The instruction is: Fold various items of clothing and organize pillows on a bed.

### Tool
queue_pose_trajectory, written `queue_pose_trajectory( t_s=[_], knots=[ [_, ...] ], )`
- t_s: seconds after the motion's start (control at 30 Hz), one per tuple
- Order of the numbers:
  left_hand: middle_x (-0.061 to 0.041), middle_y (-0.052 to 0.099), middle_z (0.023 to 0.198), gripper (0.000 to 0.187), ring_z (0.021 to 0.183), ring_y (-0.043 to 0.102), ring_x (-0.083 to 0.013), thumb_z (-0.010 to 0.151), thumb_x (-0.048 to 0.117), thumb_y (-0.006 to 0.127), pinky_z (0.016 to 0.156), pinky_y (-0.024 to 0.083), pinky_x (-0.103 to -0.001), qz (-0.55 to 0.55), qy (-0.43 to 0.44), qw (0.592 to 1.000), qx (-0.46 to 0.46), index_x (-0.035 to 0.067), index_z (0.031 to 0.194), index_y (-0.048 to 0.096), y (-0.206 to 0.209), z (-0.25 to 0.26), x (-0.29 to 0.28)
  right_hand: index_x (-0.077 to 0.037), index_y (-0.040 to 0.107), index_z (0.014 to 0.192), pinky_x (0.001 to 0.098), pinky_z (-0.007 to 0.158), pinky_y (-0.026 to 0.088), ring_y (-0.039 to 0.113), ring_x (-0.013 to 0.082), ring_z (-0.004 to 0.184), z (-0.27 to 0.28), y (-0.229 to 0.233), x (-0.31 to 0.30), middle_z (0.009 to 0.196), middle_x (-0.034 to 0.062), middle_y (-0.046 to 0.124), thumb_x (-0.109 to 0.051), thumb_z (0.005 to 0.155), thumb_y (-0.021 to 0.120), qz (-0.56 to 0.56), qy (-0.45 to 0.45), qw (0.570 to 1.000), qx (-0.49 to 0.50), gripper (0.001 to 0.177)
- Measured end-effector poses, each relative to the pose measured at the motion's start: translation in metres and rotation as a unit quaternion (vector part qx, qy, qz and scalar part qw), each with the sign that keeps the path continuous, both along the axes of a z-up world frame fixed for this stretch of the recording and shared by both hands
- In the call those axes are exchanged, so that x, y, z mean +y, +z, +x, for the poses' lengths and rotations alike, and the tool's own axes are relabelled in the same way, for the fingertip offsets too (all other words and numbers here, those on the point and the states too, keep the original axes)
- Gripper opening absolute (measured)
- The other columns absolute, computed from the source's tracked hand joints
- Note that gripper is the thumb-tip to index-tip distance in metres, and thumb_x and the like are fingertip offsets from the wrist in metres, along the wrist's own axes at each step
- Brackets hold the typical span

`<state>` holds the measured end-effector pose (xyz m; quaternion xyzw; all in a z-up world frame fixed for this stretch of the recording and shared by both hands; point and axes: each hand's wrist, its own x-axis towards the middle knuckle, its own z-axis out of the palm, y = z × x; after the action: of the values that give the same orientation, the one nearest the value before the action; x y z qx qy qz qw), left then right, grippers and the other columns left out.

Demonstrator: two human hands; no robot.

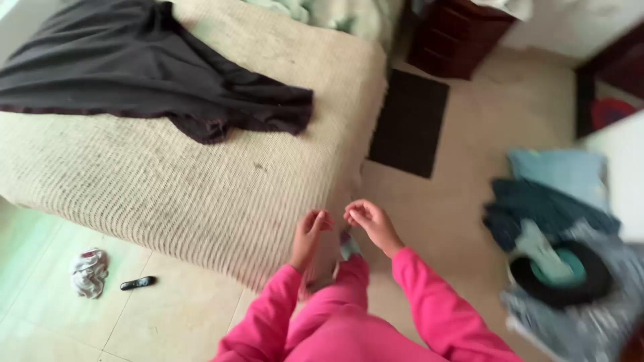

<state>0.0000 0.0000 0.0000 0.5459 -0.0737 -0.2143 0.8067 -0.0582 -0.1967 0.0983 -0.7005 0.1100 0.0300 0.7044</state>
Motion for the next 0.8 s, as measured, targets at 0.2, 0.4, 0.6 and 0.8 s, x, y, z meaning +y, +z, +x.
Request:
queue_pose_trajectory(
  t_s=[0.2,0.4,0.6,0.8],
  knots=[
    [-0.007,0.071,0.094,0.024,0.085,0.069,-0.0146,0.107,0.019,0.053,0.076,0.058,-0.03,-0.047,0.122,0.99,0.055,-0.001,0.11,0.066,-0.09,0.114,-0.076,-0.002,0.067,0.11,0.027,0.075,0.054,0.064,0.0101,0.081,0.125,-0.065,-0.103,0.094,0.0046,0.072,-0.01,0.102,0.06,-0.014,0.12,0.992,0.043,0.014],
    [-0.007,0.071,0.094,0.024,0.081,0.07,-0.0149,0.107,0.02,0.053,0.073,0.059,-0.029,-0.027,0.222,0.969,0.101,0.0,0.11,0.067,-0.104,0.191,-0.124,-0.003,0.067,0.11,0.0268,0.075,0.057,0.067,0.0113,0.083,0.244,-0.083,-0.163,0.096,0.0054,0.073,-0.012,0.101,0.06,0.0,0.145,0.984,0.107,0.015],
    [-0.009,0.073,0.1,0.028,0.08,0.066,-0.0132,0.105,0.023,0.054,0.071,0.056,-0.028,0.076,0.333,0.928,0.15,0.0,0.113,0.068,-0.15,0.264,-0.133,-0.005,0.068,0.112,0.0299,0.075,0.059,0.068,0.0124,0.085,0.371,-0.167,-0.195,0.1,0.0041,0.073,-0.015,0.1,0.059,0.03,0.157,0.972,0.172,0.018],
    [-0.016,0.068,0.121,0.047,0.1,0.064,-0.0207,0.098,0.033,0.064,0.085,0.054,-0.034,0.222,0.494,0.821,0.18,0.001,0.133,0.061,-0.227,0.352,-0.15,-0.005,0.066,0.115,0.0341,0.07,0.058,0.064,0.0166,0.083,0.508,-0.292,-0.242,0.099,0.0055,0.068,-0.017,0.1,0.064,0.032,0.226,0.949,0.215,0.019]
  ],
)
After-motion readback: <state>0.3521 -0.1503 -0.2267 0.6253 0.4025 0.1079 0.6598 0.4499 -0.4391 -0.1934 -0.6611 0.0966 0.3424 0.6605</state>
